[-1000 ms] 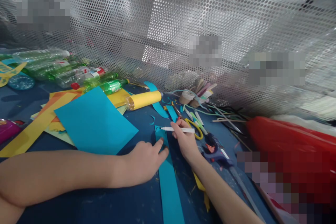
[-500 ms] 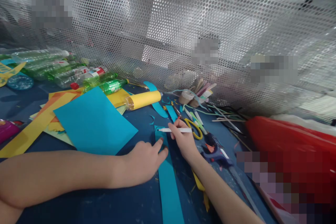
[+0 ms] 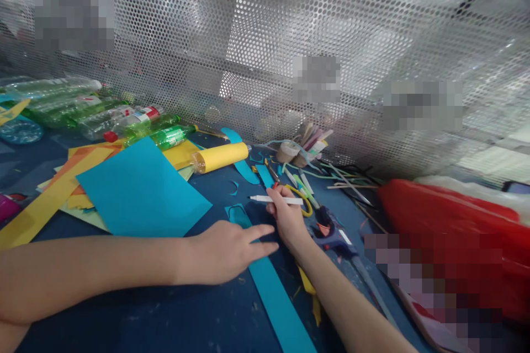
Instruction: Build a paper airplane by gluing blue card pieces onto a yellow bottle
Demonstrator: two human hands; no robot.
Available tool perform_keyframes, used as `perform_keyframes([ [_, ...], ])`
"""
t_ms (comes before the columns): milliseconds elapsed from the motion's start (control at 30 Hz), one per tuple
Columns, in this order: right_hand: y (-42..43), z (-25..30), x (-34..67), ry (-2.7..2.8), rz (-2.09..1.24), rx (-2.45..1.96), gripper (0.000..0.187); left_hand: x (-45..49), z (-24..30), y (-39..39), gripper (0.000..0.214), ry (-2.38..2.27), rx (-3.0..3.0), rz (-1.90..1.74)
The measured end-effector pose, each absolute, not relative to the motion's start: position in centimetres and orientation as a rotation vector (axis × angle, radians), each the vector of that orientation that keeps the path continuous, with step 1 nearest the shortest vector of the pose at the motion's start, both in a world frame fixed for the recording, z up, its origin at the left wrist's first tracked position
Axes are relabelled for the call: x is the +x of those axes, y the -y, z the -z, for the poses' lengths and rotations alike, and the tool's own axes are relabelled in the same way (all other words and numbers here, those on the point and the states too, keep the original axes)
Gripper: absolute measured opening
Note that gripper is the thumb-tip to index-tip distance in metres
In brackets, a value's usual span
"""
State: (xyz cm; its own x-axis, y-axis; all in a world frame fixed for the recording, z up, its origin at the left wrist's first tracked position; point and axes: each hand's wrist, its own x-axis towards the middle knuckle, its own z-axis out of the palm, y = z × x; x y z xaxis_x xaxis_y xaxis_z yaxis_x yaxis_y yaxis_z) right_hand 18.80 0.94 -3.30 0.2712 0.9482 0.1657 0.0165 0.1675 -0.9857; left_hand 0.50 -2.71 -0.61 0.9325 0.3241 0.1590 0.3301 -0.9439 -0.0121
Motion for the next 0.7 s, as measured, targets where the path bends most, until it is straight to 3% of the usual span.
perform_keyframes([
  [300, -0.9, 2.9, 18.5, 1.037, -0.920, -1.169, 0.032, 0.4, 0.1, 2.6, 0.048, 0.308, -3.024, 0.232],
  [433, -1.2, 2.7, 18.6, 0.983, -0.958, -1.147, 0.033, 0.4, -0.7, 2.6, 0.026, 0.290, -3.037, 0.359],
  [567, -1.2, 2.3, 18.6, 0.832, -1.026, -1.086, 0.032, 0.3, -3.0, 2.8, 0.018, 0.465, -3.332, 0.784],
  [700, -1.2, 2.2, 18.8, 0.788, -0.991, -1.125, 0.034, 0.4, -3.9, 2.5, 0.022, 1.089, -3.616, 1.234],
])
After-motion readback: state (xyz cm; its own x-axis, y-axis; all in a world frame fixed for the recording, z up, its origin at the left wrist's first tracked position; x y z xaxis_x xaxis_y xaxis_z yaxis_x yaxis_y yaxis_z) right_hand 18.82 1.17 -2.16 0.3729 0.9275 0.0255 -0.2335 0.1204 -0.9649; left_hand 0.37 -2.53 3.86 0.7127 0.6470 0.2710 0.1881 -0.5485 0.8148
